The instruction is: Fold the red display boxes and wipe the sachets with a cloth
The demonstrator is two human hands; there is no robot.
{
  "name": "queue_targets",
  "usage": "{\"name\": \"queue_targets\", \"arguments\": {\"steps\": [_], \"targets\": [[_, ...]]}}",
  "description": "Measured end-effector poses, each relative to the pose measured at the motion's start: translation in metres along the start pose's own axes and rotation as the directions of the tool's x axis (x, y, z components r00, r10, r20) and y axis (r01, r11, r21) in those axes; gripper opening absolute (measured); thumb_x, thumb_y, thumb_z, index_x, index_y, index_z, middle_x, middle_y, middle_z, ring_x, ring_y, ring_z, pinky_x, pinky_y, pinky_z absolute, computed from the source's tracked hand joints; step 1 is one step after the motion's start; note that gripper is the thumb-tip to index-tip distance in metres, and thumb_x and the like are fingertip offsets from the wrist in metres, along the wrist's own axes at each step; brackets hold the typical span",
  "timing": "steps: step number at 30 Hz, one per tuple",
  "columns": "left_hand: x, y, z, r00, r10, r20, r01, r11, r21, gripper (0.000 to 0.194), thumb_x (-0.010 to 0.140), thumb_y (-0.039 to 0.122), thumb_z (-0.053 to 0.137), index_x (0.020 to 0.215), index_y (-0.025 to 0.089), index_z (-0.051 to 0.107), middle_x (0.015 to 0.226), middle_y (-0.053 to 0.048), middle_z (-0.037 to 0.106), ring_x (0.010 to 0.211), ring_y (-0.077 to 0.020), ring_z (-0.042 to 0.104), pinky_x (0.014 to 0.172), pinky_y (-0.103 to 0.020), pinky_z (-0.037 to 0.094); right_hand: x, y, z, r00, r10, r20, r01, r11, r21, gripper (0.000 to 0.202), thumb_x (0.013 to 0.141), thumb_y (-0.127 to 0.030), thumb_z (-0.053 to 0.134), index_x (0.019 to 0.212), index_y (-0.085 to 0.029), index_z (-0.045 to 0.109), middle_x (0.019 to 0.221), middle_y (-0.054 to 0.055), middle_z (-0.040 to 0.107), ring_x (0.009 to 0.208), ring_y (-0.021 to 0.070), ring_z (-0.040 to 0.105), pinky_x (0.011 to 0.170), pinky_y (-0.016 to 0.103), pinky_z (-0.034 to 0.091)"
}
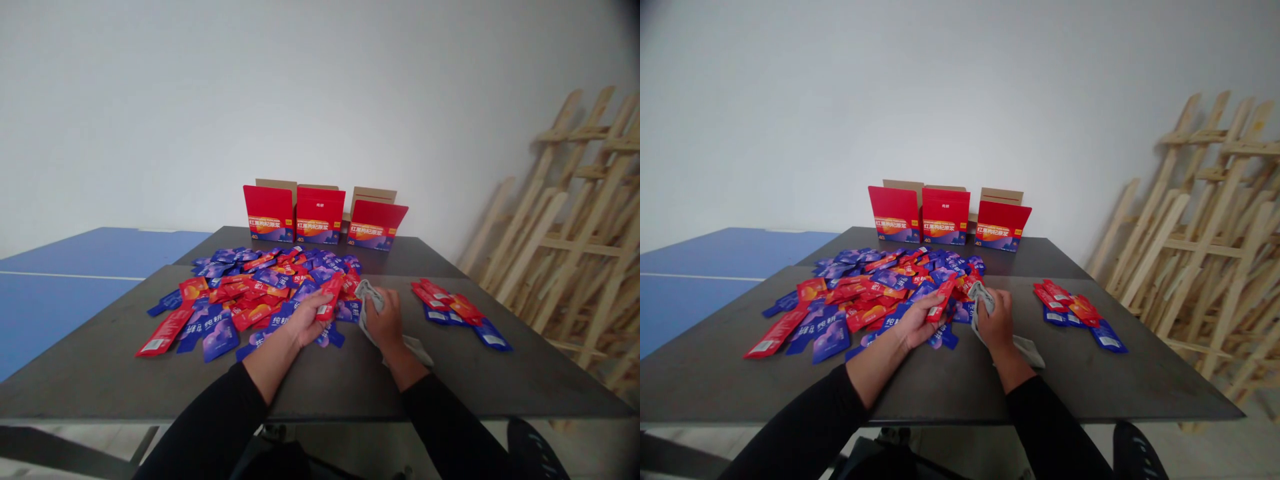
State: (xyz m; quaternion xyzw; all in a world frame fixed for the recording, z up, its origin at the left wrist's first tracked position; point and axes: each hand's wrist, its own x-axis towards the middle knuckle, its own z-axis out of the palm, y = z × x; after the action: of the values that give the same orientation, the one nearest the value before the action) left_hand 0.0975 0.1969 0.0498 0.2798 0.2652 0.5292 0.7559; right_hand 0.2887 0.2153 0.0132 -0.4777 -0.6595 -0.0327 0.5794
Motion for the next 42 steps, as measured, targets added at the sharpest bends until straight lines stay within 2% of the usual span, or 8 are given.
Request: {"name": "queue_targets", "arguments": {"steps": [5, 13, 22, 28, 33, 37, 39, 42], "targets": [[0.002, -0.001, 0.003, 0.985, 0.148, -0.09, -0.152, 0.988, -0.038, 0.039, 0.078, 0.007, 0.064, 0.114, 0.019, 0.056, 0.097, -0.007, 0.07, 0.082, -0.0196, 0.07, 0.077, -0.035, 0.056, -0.008, -0.007, -0.005, 0.937, -0.326, 0.128, 0.314, 0.944, 0.101, 0.03, 0.088, -0.025, 0.056, 0.118, -0.023, 0.061, 0.104, 0.009, 0.052, 0.097, 0.022, 0.057, 0.085, 0.042, 0.053], [-0.002, -0.013, 0.007, 0.999, 0.001, 0.043, -0.001, 1.0, -0.014, 0.028, 0.09, 0.035, 0.059, 0.111, 0.017, 0.059, 0.089, -0.007, 0.069, 0.072, -0.0185, 0.069, 0.069, -0.03, 0.054, -0.019, -0.019, 0.001, 0.679, -0.604, 0.417, 0.613, 0.779, 0.131, 0.026, 0.085, -0.033, 0.063, 0.11, -0.026, 0.067, 0.102, 0.007, 0.056, 0.09, 0.0188, 0.057, 0.075, 0.032, 0.054], [-0.006, -0.019, -0.002, 0.951, -0.251, 0.179, 0.209, 0.952, 0.226, 0.044, 0.09, 0.051, 0.052, 0.115, 0.016, 0.06, 0.096, -0.012, 0.069, 0.076, -0.0226, 0.07, 0.06, -0.033, 0.056, -0.012, -0.007, 0.002, 0.927, -0.298, 0.227, 0.311, 0.95, -0.024, 0.028, 0.086, -0.026, 0.057, 0.113, -0.024, 0.066, 0.105, 0.009, 0.052, 0.09, 0.0204, 0.056, 0.077, 0.036, 0.055], [-0.008, -0.014, -0.006, 0.932, -0.32, 0.171, 0.26, 0.918, 0.3, 0.048, 0.087, 0.054, 0.057, 0.118, 0.018, 0.059, 0.102, -0.013, 0.069, 0.074, -0.0244, 0.072, 0.049, -0.024, 0.051, -0.003, 0.003, 0.002, 0.993, -0.069, 0.095, 0.071, 0.997, -0.023, 0.027, 0.089, -0.03, 0.053, 0.11, -0.022, 0.066, 0.098, 0.008, 0.051, 0.087, 0.0206, 0.056, 0.081, 0.04, 0.054], [-0.009, -0.003, -0.003, 0.91, -0.35, 0.223, 0.322, 0.935, 0.151, 0.05, 0.091, 0.053, 0.049, 0.121, 0.014, 0.06, 0.111, -0.016, 0.067, 0.08, -0.0243, 0.07, 0.053, -0.028, 0.052, 0.003, 0.008, 0.0, 1.0, 0.031, 0.006, -0.03, 0.998, -0.051, 0.027, 0.09, -0.035, 0.052, 0.106, -0.018, 0.066, 0.097, 0.008, 0.053, 0.091, 0.0226, 0.055, 0.088, 0.045, 0.051], [-0.006, 0.0, -0.001, 0.946, -0.277, 0.171, 0.284, 0.959, -0.018, 0.044, 0.092, 0.051, 0.048, 0.11, 0.013, 0.063, 0.093, -0.012, 0.07, 0.068, -0.0177, 0.067, 0.053, -0.025, 0.049, -0.002, -0.004, -0.003, 0.989, -0.145, 0.021, 0.145, 0.989, 0.009, 0.026, 0.089, -0.031, 0.054, 0.111, -0.02, 0.064, 0.102, 0.01, 0.054, 0.095, 0.0233, 0.056, 0.086, 0.044, 0.052], [-0.005, -0.003, 0.0, 0.957, -0.26, 0.132, 0.268, 0.963, -0.043, 0.043, 0.091, 0.052, 0.049, 0.098, 0.013, 0.065, 0.077, -0.007, 0.068, 0.058, -0.0142, 0.062, 0.049, -0.023, 0.045, -0.01, -0.013, -0.004, 0.939, -0.322, 0.12, 0.314, 0.946, 0.081, 0.028, 0.088, -0.029, 0.056, 0.114, -0.023, 0.063, 0.102, 0.01, 0.054, 0.094, 0.0223, 0.057, 0.082, 0.041, 0.054], [-0.005, -0.008, 0.001, 0.95, -0.294, 0.107, 0.298, 0.954, -0.025, 0.05, 0.089, 0.059, 0.048, 0.087, 0.013, 0.066, 0.071, -0.007, 0.066, 0.058, -0.0155, 0.062, 0.055, -0.025, 0.048, -0.021, -0.026, -0.003, 0.781, -0.552, 0.291, 0.525, 0.833, 0.172, 0.029, 0.085, -0.029, 0.06, 0.114, -0.027, 0.064, 0.101, 0.008, 0.056, 0.091, 0.0201, 0.058, 0.077, 0.036, 0.055]]}}
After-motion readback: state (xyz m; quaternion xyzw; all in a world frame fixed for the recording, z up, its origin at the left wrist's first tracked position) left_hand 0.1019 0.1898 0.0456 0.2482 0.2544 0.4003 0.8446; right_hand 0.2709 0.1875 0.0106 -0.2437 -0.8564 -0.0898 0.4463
